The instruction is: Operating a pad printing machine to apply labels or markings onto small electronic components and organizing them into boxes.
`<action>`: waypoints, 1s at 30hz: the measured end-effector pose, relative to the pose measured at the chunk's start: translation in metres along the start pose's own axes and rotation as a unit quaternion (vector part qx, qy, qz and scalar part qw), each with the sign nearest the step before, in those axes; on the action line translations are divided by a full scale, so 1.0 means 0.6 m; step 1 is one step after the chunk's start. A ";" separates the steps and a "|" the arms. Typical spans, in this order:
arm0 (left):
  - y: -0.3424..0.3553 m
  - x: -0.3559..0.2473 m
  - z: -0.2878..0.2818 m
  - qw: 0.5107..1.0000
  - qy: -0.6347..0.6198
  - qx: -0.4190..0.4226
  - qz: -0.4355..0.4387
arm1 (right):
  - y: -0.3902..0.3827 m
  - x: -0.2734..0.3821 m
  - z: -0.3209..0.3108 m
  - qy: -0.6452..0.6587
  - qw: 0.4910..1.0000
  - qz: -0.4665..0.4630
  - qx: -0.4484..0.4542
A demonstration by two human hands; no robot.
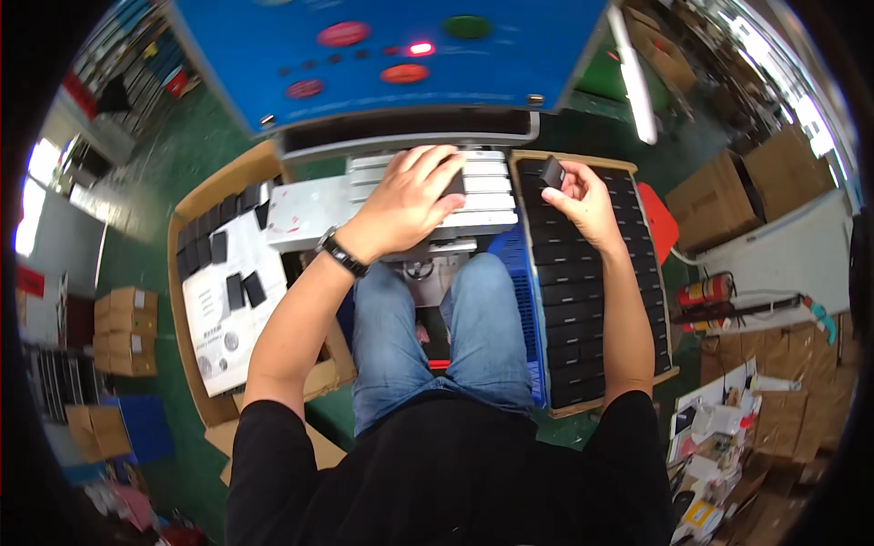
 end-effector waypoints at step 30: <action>-1.107 -0.280 -0.015 0.369 -0.074 -0.631 -0.678 | 0.011 -0.246 -0.210 -0.356 0.920 -0.016 -0.166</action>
Point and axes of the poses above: each hand's wrist, its own y-axis towards the middle knuckle, its own z-axis out of the palm, x = y × z, the point moved 4 cm from there along y, towards the middle knuckle, and after that the axes turned 2 degrees about -y, right-handed, at the moved point
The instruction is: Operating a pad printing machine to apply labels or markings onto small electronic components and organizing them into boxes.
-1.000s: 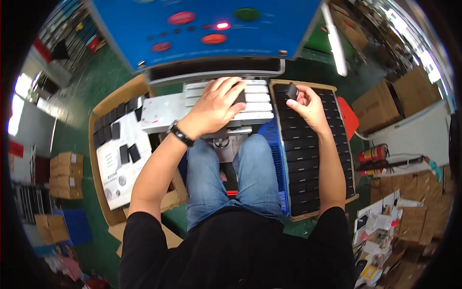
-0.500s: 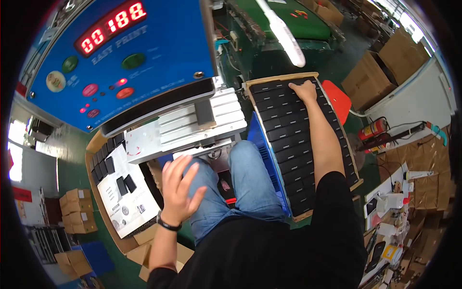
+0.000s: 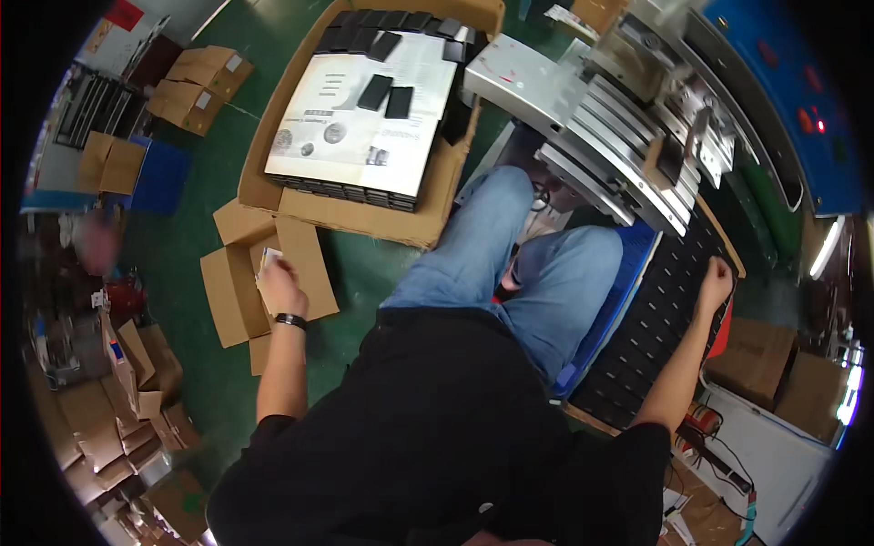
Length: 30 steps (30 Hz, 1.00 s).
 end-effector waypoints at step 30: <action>-0.046 0.271 0.377 0.689 -0.486 0.236 -0.482 | -0.553 0.678 0.421 0.446 0.719 0.121 0.519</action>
Point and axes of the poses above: each hand's wrist, its own y-axis towards the middle knuckle, its own z-axis out of the palm, x = y × z, the point moved 4 cm from there along y, towards the middle knuckle, and after that the axes turned 2 degrees about -y, right-handed, at the moved point
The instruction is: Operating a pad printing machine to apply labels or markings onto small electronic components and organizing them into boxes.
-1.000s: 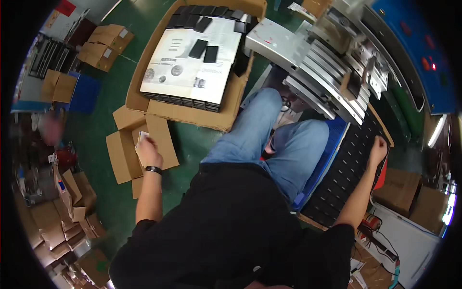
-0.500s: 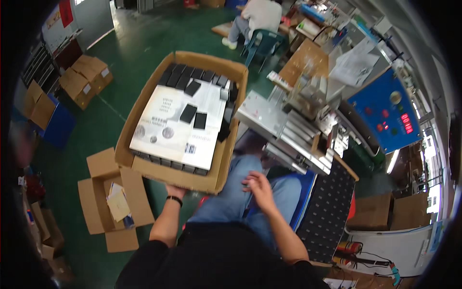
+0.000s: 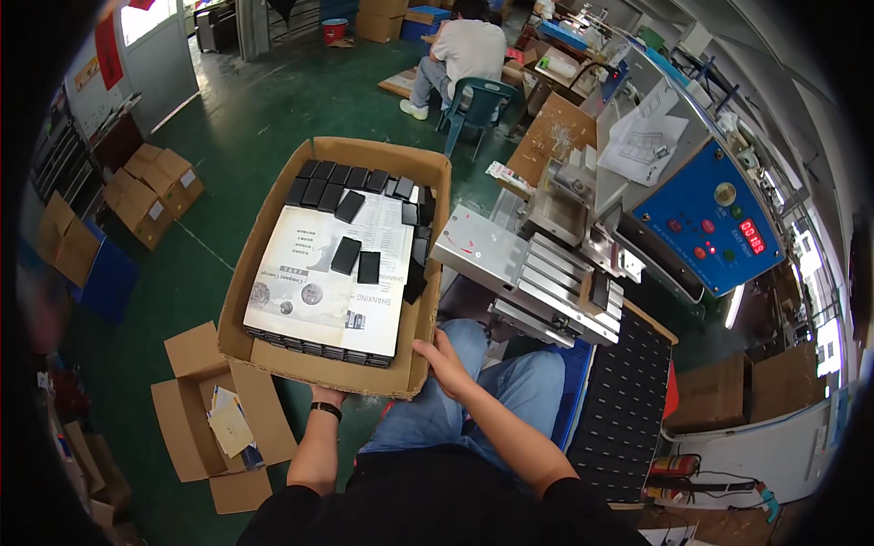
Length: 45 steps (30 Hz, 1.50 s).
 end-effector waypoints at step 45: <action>-0.050 -0.159 -0.075 0.993 0.118 0.000 -0.002 | -0.097 0.024 0.070 -0.075 0.973 -0.030 0.216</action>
Point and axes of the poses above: each hand's wrist, its own y-axis towards the middle knuckle, its own z-axis out of the palm, x = y × z, the point moved 4 cm from there along y, towards the middle knuckle, and after that the axes turned 2 degrees about -y, right-handed, at the moved point
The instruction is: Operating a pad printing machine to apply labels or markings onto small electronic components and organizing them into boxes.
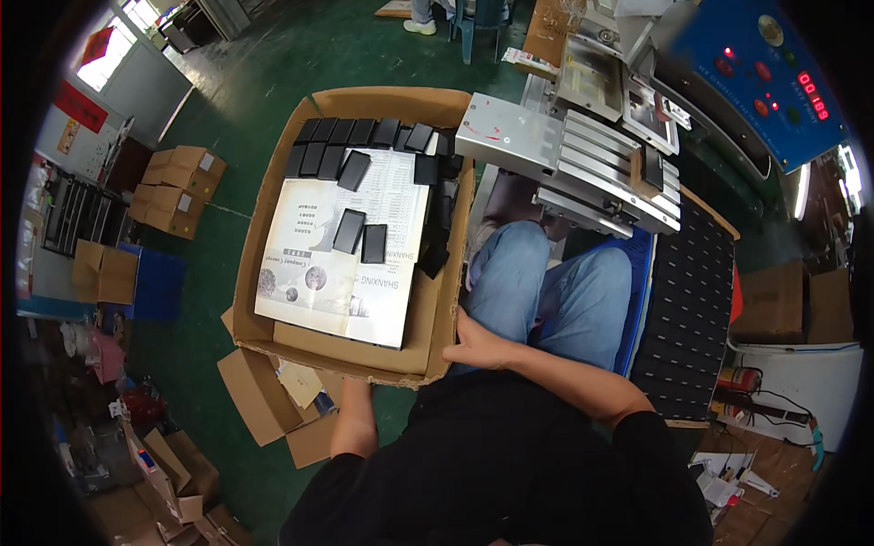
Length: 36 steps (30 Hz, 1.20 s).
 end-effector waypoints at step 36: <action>-0.008 0.010 0.849 0.076 0.903 0.274 0.322 | -0.267 0.365 -0.464 -0.180 0.885 -0.110 -0.416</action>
Point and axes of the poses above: each hand's wrist, its own y-axis towards the middle knuckle, its own z-axis out of the palm, x = y × z, the point moved 4 cm from there along y, towards the middle knuckle, and after that the axes turned 2 degrees about -y, right-handed, at the moved point
